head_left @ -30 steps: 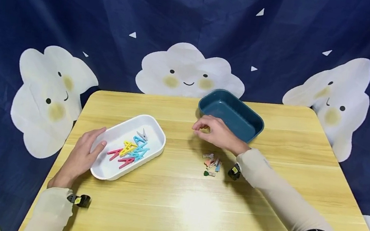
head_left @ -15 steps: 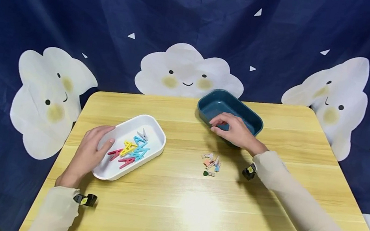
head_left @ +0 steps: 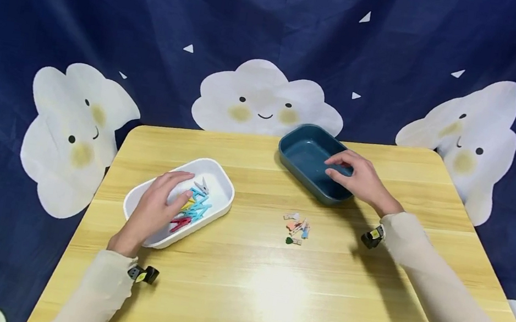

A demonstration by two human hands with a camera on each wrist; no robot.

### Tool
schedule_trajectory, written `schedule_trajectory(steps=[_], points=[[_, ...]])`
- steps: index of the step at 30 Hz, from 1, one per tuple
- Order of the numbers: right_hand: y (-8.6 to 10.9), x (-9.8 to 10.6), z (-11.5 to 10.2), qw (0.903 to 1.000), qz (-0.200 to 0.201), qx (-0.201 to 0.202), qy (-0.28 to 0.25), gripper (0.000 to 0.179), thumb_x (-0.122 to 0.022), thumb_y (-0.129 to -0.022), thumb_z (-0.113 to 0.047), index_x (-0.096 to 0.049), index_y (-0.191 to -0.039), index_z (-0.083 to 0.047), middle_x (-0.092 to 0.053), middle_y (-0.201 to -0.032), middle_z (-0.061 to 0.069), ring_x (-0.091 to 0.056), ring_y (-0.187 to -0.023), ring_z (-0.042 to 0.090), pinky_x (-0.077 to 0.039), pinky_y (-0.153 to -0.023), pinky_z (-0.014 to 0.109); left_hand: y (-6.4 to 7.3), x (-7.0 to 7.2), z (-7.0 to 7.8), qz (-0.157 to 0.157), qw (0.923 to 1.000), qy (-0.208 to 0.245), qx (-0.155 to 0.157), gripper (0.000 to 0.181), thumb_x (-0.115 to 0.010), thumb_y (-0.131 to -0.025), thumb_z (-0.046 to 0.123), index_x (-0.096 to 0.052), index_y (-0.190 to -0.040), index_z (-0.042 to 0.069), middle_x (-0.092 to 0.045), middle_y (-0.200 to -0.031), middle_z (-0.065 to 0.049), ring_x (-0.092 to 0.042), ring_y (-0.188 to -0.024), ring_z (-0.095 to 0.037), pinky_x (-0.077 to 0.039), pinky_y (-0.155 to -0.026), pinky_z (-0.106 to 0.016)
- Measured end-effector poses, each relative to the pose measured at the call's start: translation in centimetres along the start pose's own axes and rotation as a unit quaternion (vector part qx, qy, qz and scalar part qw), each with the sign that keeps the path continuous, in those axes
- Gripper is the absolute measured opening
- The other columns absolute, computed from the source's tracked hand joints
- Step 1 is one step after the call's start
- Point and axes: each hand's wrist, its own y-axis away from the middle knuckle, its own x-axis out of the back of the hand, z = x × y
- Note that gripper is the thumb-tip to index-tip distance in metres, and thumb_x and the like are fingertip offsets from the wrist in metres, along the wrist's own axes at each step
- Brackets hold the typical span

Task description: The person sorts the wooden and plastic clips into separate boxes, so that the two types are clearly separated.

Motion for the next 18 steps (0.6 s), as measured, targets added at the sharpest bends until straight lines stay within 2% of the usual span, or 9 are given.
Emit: schedule_trajectory(steps=[2,5,11,14,18], points=[[0.0,0.4,0.3,0.9999,0.012,-0.006,0.005,0.021,-0.081,-0.101,-0.018,-0.08,-0.12,-0.009,-0.074,-0.12,0.008,-0.066,-0.111,0.03,-0.052,-0.1,0.037,-0.5,-0.5,0.7,-0.002,0.9999,0.007,-0.014,0.042,-0.069,-0.109,0.02,-0.065,-0.15,0.013,-0.062,-0.154,-0.011,-0.053,-0.149,-0.036,-0.039,-0.126,-0.06],[0.1,1.0,0.7,0.9994,0.022,-0.026,0.008,0.022,-0.079,-0.102,-0.02,-0.079,-0.121,-0.009,-0.074,-0.124,0.01,-0.065,-0.114,0.029,-0.05,-0.101,0.034,-1.3,-1.5,2.0,-0.006,0.9993,0.01,-0.034,0.041,-0.07,-0.109,0.021,-0.065,-0.149,0.014,-0.062,-0.154,-0.009,-0.054,-0.149,-0.032,-0.041,-0.126,-0.056],[0.2,1.9,1.6,0.9974,0.037,-0.062,-0.005,0.027,-0.078,-0.103,-0.024,-0.078,-0.124,-0.007,-0.074,-0.127,0.012,-0.065,-0.123,0.033,-0.05,-0.113,0.053,-2.6,-3.6,4.7,-0.018,0.9976,0.016,-0.066,0.039,-0.071,-0.108,0.024,-0.068,-0.145,0.014,-0.066,-0.149,-0.007,-0.057,-0.144,-0.031,-0.045,-0.123,-0.053],[0.4,2.3,2.1,0.9965,0.044,-0.071,-0.003,0.028,-0.077,-0.104,-0.025,-0.078,-0.125,-0.007,-0.073,-0.127,0.013,-0.064,-0.125,0.032,-0.049,-0.114,0.054,-2.9,-4.5,5.7,-0.029,0.9967,0.012,-0.075,0.038,-0.073,-0.106,0.024,-0.07,-0.143,0.015,-0.069,-0.145,-0.006,-0.061,-0.14,-0.03,-0.048,-0.121,-0.053],[0.8,2.8,3.0,0.9951,0.058,-0.079,0.003,0.026,-0.077,-0.104,-0.025,-0.079,-0.123,-0.008,-0.074,-0.126,0.012,-0.064,-0.121,0.028,-0.05,-0.11,0.051,-3.1,-5.8,6.8,-0.062,0.9948,0.009,-0.08,0.039,-0.072,-0.107,0.025,-0.068,-0.145,0.017,-0.068,-0.148,-0.006,-0.061,-0.141,-0.028,-0.049,-0.122,-0.05]])
